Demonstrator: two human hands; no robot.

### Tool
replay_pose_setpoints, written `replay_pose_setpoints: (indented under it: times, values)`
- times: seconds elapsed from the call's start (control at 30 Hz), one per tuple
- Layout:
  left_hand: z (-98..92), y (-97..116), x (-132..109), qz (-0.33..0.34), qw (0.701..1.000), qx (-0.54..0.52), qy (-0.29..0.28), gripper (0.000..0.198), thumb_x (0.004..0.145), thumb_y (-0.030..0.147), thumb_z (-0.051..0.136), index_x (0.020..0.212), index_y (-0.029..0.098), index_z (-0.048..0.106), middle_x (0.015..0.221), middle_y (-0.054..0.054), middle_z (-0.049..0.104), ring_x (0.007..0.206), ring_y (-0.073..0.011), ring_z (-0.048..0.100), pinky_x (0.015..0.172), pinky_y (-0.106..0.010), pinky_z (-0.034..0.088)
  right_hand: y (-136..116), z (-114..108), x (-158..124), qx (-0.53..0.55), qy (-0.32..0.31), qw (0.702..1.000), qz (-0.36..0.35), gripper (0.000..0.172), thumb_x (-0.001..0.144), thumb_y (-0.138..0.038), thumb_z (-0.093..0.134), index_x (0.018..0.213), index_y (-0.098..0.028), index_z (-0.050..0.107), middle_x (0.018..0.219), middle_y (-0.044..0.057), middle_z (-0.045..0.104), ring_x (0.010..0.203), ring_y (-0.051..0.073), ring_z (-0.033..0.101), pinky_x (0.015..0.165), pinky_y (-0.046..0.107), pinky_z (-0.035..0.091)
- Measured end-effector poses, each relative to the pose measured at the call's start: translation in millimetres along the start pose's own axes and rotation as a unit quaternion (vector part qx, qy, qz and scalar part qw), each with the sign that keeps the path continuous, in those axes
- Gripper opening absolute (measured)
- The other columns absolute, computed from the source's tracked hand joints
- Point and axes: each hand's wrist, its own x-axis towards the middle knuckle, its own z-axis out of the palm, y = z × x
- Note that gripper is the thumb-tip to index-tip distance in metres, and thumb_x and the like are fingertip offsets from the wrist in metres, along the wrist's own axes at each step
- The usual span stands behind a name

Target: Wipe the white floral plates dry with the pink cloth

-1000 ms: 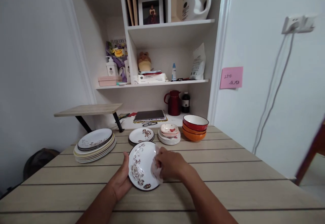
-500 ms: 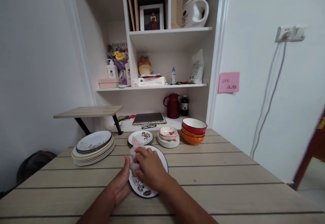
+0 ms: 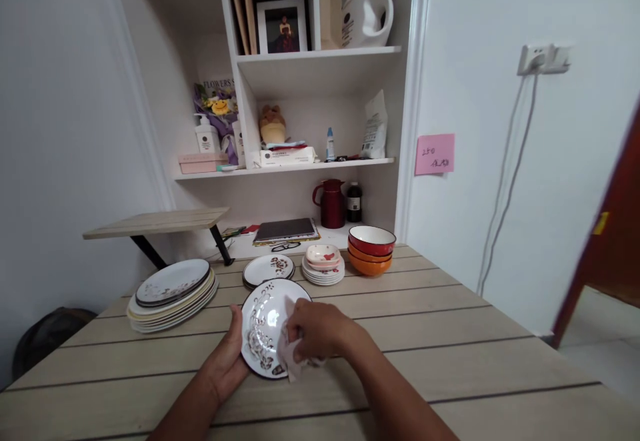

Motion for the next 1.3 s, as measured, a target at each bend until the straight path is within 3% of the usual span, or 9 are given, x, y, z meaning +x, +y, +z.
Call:
replay_pose_setpoints:
  times: [0.23,0.43,0.53,0.7,0.8,0.9,1.0,1.13,1.3]
  values:
    - [-3.5,0,2,0.0,1.0,0.009,0.001,0.067,0.088,0.052,0.039,0.142,0.014,0.034,0.128,-0.016,0.058,0.126,-0.0255,0.049,0.112,-0.042,0.027,-1,7,15,-0.013,0.155,0.979,0.131,0.019,0.071,-0.029,0.064,0.089,-0.025,0.062,0.105,0.002,0.057,0.081,0.017,0.057,0.06,0.026,0.034]
    - [-4.6,-2,4,-0.008,1.0,0.013,0.006,0.066,0.086,0.054,0.041,0.139,0.013,0.039,0.125,-0.016,0.061,0.122,-0.0255,0.052,0.11,-0.041,0.03,-22,22,32,0.012,0.255,0.965,0.065,0.021,0.078,-0.025,0.059,0.099,-0.022,0.057,0.112,0.006,0.052,0.095,0.019,0.053,0.079,0.031,0.04]
    - [0.7,-2,1,-0.003,1.0,0.009,0.016,0.066,0.084,0.058,0.041,0.137,0.018,0.042,0.124,-0.014,0.063,0.119,-0.0255,0.055,0.106,-0.042,0.034,-34,27,34,0.019,0.221,0.975,-0.023,0.029,0.072,-0.022,0.066,0.101,-0.023,0.058,0.118,0.005,0.052,0.106,0.022,0.049,0.09,0.036,0.036]
    - [2.8,0,-4,-0.008,0.998,0.02,0.061,0.071,0.08,0.065,0.041,0.13,0.015,0.05,0.115,-0.016,0.067,0.113,-0.0282,0.059,0.099,-0.044,0.041,-40,23,24,0.042,0.082,0.984,-0.149,0.025,0.068,-0.025,0.073,0.091,-0.024,0.065,0.118,0.002,0.056,0.105,0.021,0.052,0.09,0.033,0.037]
    - [-0.7,1,-3,-0.028,0.997,0.027,0.065,0.079,0.078,0.069,0.038,0.128,0.01,0.052,0.114,-0.019,0.066,0.113,-0.0304,0.058,0.1,-0.046,0.041,-28,16,13,0.075,-0.023,0.982,-0.169,0.022,0.066,-0.024,0.074,0.087,-0.023,0.068,0.112,0.0,0.058,0.096,0.017,0.056,0.079,0.026,0.041]
    - [-5.1,1,0,-0.029,0.999,0.019,0.029,0.077,0.08,0.068,0.036,0.131,0.011,0.05,0.119,-0.02,0.064,0.117,-0.0302,0.056,0.103,-0.047,0.037,-9,6,2,0.072,-0.08,0.987,-0.123,0.021,0.064,-0.025,0.074,0.084,-0.024,0.069,0.102,-0.001,0.06,0.085,0.015,0.058,0.068,0.024,0.041]
    - [-7.4,1,2,-0.022,1.0,0.015,0.012,0.074,0.082,0.064,0.037,0.135,0.014,0.046,0.123,-0.018,0.062,0.121,-0.0291,0.053,0.107,-0.047,0.032,7,-2,-4,0.028,-0.033,0.999,-0.024,0.023,0.06,-0.027,0.075,0.082,-0.026,0.069,0.096,-0.001,0.061,0.082,0.018,0.057,0.063,0.025,0.039]
    - [-3.1,0,2,-0.023,0.999,0.023,0.026,0.071,0.083,0.061,0.04,0.137,0.015,0.042,0.127,-0.017,0.06,0.124,-0.0275,0.05,0.11,-0.045,0.028,12,2,5,-0.02,0.093,0.991,0.089,0.023,0.068,-0.028,0.066,0.091,-0.025,0.067,0.104,0.003,0.06,0.083,0.019,0.058,0.065,0.028,0.039]
    - [4.4,-1,1,-0.023,0.999,0.026,0.027,0.066,0.085,0.055,0.044,0.138,0.016,0.041,0.128,-0.015,0.059,0.124,-0.0253,0.05,0.11,-0.041,0.029,2,18,26,-0.044,0.234,0.965,0.112,0.023,0.08,-0.026,0.055,0.101,-0.02,0.064,0.113,0.009,0.058,0.102,0.022,0.055,0.082,0.032,0.042]
